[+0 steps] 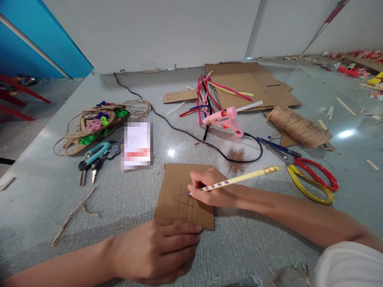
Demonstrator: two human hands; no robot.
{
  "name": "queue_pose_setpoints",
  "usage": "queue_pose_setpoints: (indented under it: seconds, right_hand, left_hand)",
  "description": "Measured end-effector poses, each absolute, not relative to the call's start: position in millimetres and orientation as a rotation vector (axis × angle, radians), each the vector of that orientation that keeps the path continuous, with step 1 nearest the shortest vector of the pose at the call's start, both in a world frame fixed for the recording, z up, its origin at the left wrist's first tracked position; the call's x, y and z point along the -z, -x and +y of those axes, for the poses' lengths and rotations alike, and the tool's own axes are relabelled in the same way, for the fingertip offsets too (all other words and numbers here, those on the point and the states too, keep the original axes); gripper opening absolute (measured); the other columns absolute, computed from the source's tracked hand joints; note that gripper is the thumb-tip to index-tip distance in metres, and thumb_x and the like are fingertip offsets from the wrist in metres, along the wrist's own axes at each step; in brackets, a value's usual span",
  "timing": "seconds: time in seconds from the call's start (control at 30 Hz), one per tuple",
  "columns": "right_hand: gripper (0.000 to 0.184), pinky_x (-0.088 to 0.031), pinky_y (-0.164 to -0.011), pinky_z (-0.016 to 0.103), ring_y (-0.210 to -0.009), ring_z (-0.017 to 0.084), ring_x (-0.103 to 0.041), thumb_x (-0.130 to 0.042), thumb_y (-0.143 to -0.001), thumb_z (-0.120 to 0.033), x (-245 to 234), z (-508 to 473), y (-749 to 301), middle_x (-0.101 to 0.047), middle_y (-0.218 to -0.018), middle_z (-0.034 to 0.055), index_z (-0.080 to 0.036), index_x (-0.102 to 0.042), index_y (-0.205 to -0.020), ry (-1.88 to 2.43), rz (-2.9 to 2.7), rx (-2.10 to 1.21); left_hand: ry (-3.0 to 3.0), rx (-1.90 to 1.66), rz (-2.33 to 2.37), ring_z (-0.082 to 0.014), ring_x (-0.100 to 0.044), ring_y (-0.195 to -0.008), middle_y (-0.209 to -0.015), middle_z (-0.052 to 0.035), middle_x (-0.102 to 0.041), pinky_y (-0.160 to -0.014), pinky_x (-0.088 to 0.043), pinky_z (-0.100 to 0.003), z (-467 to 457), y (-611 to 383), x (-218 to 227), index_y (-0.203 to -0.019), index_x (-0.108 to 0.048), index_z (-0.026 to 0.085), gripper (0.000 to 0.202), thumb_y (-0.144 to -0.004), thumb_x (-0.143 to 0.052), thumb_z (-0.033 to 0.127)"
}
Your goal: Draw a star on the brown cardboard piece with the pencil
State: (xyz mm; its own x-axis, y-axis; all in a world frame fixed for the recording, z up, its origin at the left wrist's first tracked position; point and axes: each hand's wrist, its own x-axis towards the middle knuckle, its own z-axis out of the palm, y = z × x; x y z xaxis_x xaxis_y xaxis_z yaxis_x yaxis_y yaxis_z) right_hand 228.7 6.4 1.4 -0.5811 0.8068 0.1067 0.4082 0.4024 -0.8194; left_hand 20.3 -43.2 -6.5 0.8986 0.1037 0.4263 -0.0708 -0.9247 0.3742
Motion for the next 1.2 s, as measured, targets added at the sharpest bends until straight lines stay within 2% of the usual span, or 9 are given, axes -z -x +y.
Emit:
queue_pose_setpoints:
  seconds: [0.2,0.43,0.7,0.83,0.97,1.2]
  right_hand:
    - [0.028,-0.025,-0.044,0.021,-0.042,0.006,-0.036,-0.054,-0.079,-0.019,-0.3,3.3,-231.7,-0.041,-0.047,-0.0071,-0.019,-0.036,-0.057,0.955,-2.194,-1.113]
    - [0.027,-0.032,-0.05,0.021,-0.049,0.008,-0.045,-0.051,-0.085,-0.026,-1.7,2.6,-232.6,-0.052,-0.054,-0.0045,-0.019,-0.04,-0.062,1.071,-2.137,-1.057]
    - [0.025,-0.028,-0.048,0.02,-0.047,0.006,-0.04,-0.052,-0.082,-0.023,-3.6,5.8,-230.9,-0.047,-0.052,-0.006,-0.018,-0.041,-0.06,1.064,-2.187,-1.067]
    - [0.028,-0.023,-0.044,0.02,-0.042,0.005,-0.034,-0.053,-0.078,-0.019,-3.7,3.0,-231.5,-0.04,-0.046,-0.0075,-0.018,-0.036,-0.057,1.016,-2.201,-1.134]
    - [0.025,-0.026,-0.046,0.021,-0.044,0.006,-0.039,-0.052,-0.08,-0.023,-5.4,3.1,-230.9,-0.045,-0.049,-0.0061,-0.018,-0.04,-0.059,1.098,-2.156,-1.09]
    - [0.026,-0.023,-0.043,0.021,-0.042,0.006,-0.034,-0.051,-0.079,-0.021,-3.9,3.6,-231.9,-0.039,-0.046,-0.0074,-0.019,-0.037,-0.057,1.058,-2.179,-1.156]
  left_hand:
    - [-2.685,-0.617,0.03,-0.0215,-0.058,-0.11,-0.104,-0.008,-0.068,-0.091,-0.053,-0.028,-43.9,-20.2,6.9,-0.096,-0.063,0.007,0.021,-0.089,-0.05,0.022]
    - [-2.701,-0.637,0.014,-0.0213,-0.058,-0.111,-0.104,-0.008,-0.068,-0.096,-0.05,-0.027,-43.9,-21.0,5.2,-0.096,-0.063,0.007,0.02,-0.088,-0.052,0.021]
    - [-2.686,-0.591,0.019,-0.0223,-0.058,-0.112,-0.106,-0.0088,-0.067,-0.098,-0.049,-0.029,-44.4,-19.8,4.9,-0.097,-0.063,0.007,0.021,-0.089,-0.051,0.021]
    - [-2.696,-0.565,0.014,-0.0224,-0.056,-0.115,-0.108,-0.0084,-0.067,-0.098,-0.048,-0.029,-44.1,-18.9,5.8,-0.099,-0.062,0.007,0.022,-0.09,-0.049,0.021]
    - [-2.7,-0.571,0.007,-0.0221,-0.056,-0.115,-0.108,-0.0083,-0.066,-0.1,-0.046,-0.029,-44.5,-18.6,6.8,-0.099,-0.062,0.007,0.021,-0.09,-0.049,0.021]
    - [-2.7,-0.571,0.011,-0.0216,-0.056,-0.115,-0.107,-0.0082,-0.067,-0.098,-0.048,-0.028,-44.0,-19.2,4.6,-0.098,-0.062,0.007,0.021,-0.09,-0.048,0.02]
